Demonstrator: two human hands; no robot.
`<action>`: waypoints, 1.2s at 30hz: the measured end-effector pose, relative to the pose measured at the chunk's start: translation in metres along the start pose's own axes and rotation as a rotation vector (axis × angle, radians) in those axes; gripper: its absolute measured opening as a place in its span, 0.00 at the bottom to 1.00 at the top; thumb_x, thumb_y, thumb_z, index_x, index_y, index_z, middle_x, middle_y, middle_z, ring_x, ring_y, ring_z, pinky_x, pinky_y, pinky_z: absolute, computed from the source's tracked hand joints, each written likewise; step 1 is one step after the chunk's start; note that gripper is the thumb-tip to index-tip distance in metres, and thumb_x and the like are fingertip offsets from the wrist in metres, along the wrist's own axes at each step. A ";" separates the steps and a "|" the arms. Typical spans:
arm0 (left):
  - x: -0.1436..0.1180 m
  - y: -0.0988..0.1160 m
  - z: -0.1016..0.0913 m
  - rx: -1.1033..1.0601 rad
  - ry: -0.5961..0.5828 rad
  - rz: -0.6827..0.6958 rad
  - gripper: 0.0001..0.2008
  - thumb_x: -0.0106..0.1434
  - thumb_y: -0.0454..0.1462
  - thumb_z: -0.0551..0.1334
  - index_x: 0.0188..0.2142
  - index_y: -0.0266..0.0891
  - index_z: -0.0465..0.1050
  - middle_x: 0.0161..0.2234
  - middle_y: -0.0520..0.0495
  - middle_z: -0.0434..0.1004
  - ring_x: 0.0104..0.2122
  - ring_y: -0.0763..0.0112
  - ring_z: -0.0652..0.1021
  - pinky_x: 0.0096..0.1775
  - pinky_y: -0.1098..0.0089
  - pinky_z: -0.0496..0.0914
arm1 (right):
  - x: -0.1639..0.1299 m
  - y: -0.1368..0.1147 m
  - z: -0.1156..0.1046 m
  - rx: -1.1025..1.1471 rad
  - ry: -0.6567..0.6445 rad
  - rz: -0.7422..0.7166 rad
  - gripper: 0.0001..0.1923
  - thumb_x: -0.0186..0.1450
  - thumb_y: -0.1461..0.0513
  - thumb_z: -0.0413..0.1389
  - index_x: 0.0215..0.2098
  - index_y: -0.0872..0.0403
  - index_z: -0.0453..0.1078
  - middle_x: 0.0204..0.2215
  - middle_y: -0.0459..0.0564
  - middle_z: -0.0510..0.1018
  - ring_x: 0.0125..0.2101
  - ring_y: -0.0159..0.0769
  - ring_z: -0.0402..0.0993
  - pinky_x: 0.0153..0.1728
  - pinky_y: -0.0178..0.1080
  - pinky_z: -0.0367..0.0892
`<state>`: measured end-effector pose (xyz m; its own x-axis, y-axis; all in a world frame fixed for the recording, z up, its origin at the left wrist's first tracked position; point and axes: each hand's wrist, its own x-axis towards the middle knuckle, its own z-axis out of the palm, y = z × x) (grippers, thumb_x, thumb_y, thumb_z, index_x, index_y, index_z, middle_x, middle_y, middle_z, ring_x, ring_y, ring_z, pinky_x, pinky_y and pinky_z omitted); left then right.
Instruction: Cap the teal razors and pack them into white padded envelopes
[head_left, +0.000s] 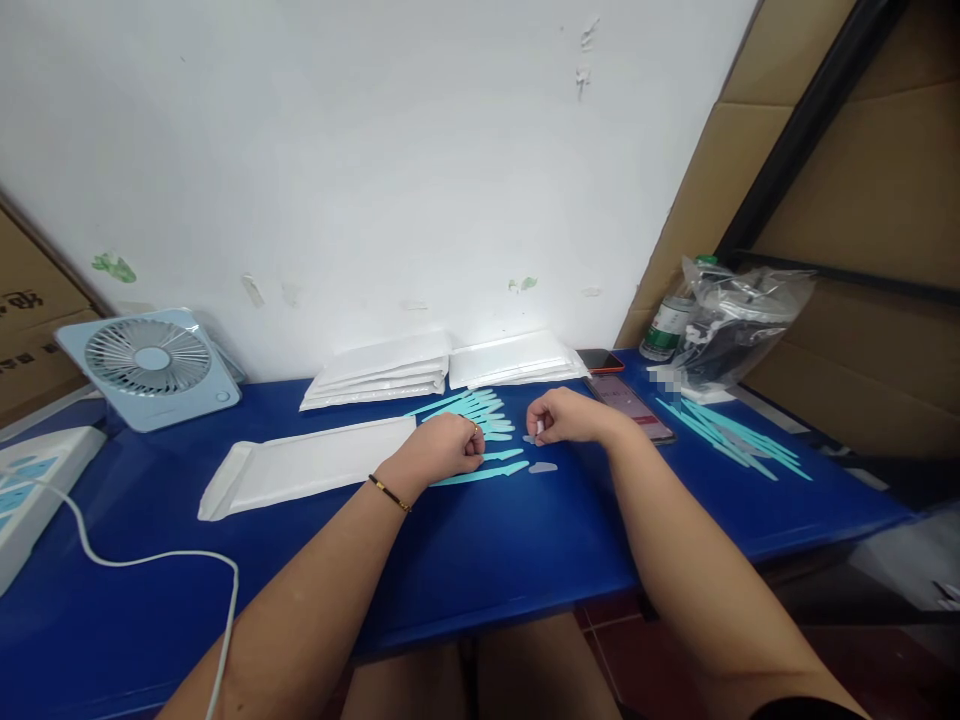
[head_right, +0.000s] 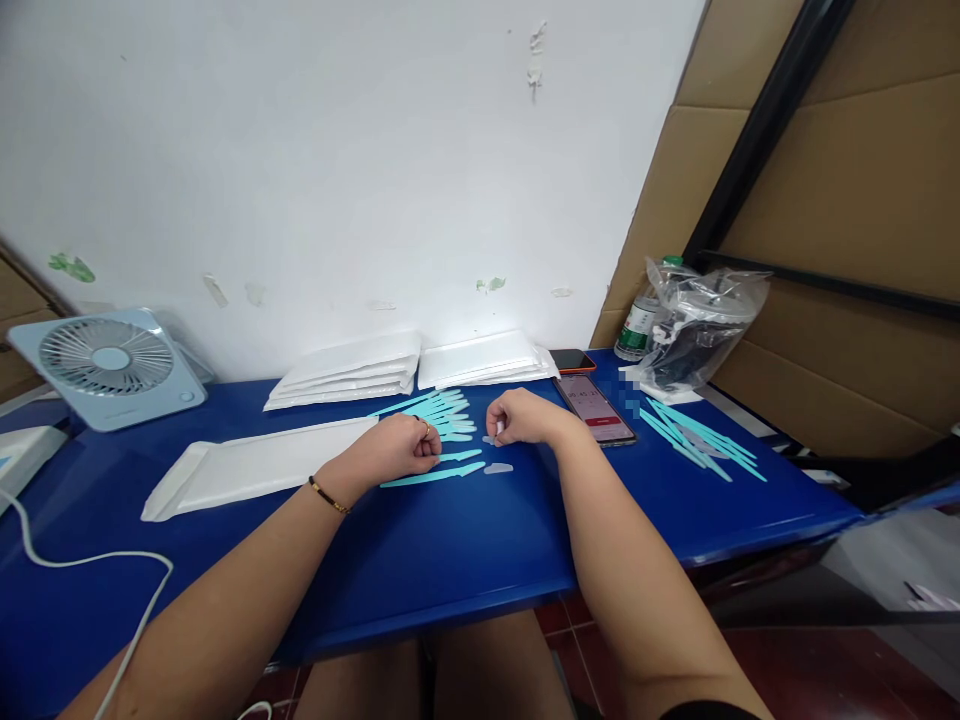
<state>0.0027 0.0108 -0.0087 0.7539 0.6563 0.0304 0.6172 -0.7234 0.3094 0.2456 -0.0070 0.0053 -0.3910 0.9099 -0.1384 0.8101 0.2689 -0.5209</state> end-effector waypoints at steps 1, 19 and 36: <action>0.000 0.000 0.000 0.028 0.017 0.003 0.05 0.52 0.36 0.59 0.25 0.40 0.74 0.25 0.50 0.76 0.25 0.72 0.72 0.26 0.74 0.60 | 0.000 0.000 0.000 -0.002 0.002 -0.007 0.06 0.48 0.64 0.61 0.27 0.55 0.75 0.22 0.44 0.76 0.24 0.30 0.70 0.25 0.30 0.61; 0.003 -0.003 0.001 0.043 0.049 0.035 0.07 0.49 0.31 0.55 0.20 0.39 0.70 0.19 0.51 0.72 0.20 0.73 0.68 0.25 0.72 0.58 | 0.003 -0.005 0.006 0.027 0.013 -0.050 0.06 0.49 0.63 0.61 0.27 0.55 0.76 0.22 0.45 0.77 0.23 0.30 0.71 0.24 0.30 0.61; -0.002 0.000 -0.004 -0.033 0.063 0.035 0.14 0.55 0.47 0.62 0.35 0.40 0.76 0.35 0.48 0.77 0.34 0.68 0.74 0.32 0.73 0.64 | -0.008 -0.012 -0.003 0.072 0.028 -0.026 0.14 0.49 0.56 0.63 0.31 0.55 0.76 0.23 0.45 0.76 0.25 0.31 0.69 0.25 0.31 0.61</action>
<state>0.0001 0.0102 -0.0051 0.7585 0.6438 0.1015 0.5823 -0.7394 0.3380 0.2403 -0.0162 0.0155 -0.3988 0.9115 -0.1009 0.7659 0.2704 -0.5834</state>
